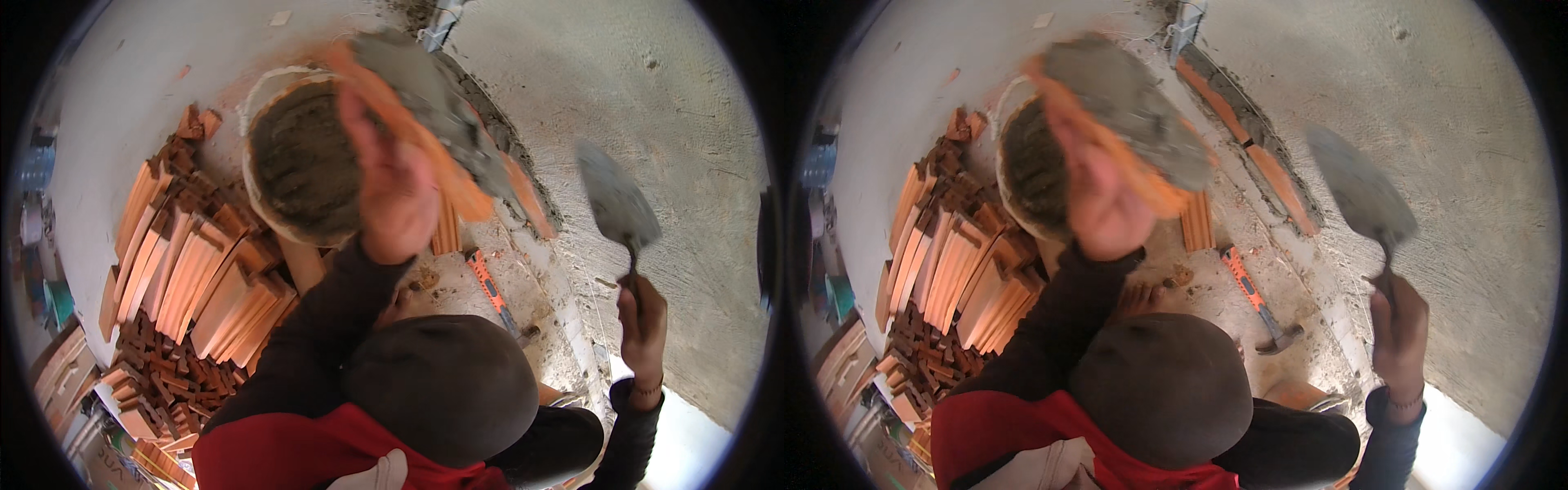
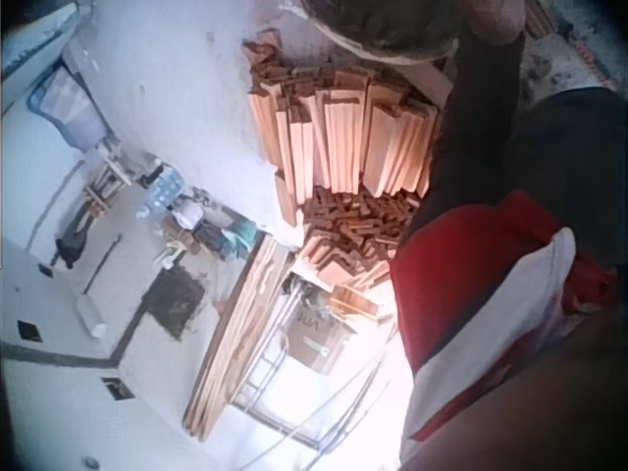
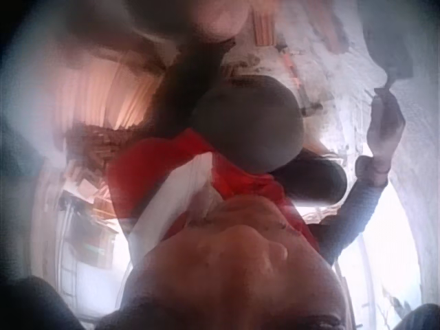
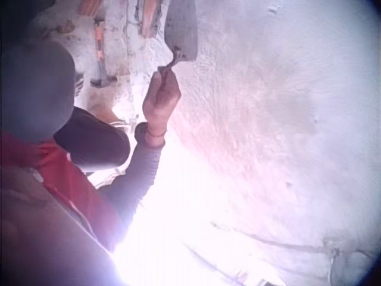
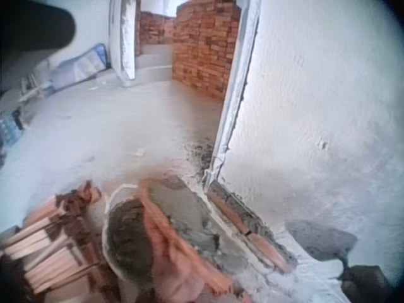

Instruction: The person uses a grinder to cut tiles, applies mortar to the tiles with a trowel, and presses the tiles onto a wall.

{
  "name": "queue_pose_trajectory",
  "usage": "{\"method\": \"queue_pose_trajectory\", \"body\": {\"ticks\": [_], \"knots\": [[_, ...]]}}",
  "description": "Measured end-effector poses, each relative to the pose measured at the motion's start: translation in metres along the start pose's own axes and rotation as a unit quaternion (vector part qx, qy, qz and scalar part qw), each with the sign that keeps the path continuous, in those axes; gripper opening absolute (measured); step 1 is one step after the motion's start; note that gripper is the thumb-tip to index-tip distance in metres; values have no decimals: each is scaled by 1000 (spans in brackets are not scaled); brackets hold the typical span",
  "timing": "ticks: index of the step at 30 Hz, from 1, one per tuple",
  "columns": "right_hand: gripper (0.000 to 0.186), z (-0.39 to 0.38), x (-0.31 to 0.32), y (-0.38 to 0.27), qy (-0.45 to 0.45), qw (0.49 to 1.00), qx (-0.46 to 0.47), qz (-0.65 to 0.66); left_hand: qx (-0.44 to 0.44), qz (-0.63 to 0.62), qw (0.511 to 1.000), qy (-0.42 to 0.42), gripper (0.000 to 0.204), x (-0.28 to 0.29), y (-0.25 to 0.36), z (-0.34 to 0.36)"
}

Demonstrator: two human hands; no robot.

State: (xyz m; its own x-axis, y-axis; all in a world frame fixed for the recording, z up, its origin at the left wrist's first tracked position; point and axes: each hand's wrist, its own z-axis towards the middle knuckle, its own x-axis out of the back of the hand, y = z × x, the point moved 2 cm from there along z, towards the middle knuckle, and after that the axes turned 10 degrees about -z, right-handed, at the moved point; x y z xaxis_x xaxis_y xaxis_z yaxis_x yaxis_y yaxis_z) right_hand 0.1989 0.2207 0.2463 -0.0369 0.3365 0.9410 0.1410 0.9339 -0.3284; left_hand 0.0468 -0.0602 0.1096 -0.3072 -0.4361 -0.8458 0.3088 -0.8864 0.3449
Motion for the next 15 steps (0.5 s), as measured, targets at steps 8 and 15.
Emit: {"method": "queue_pose_trajectory", "body": {"ticks": [8,15], "knots": [[16,123,-74,-166,-51,906,279,-313,-186,139,963,135,57,46,144,52],[7,155,-141,-244,-111,821,338,-446,-197,80,949,233,54,80,171,43]]}}
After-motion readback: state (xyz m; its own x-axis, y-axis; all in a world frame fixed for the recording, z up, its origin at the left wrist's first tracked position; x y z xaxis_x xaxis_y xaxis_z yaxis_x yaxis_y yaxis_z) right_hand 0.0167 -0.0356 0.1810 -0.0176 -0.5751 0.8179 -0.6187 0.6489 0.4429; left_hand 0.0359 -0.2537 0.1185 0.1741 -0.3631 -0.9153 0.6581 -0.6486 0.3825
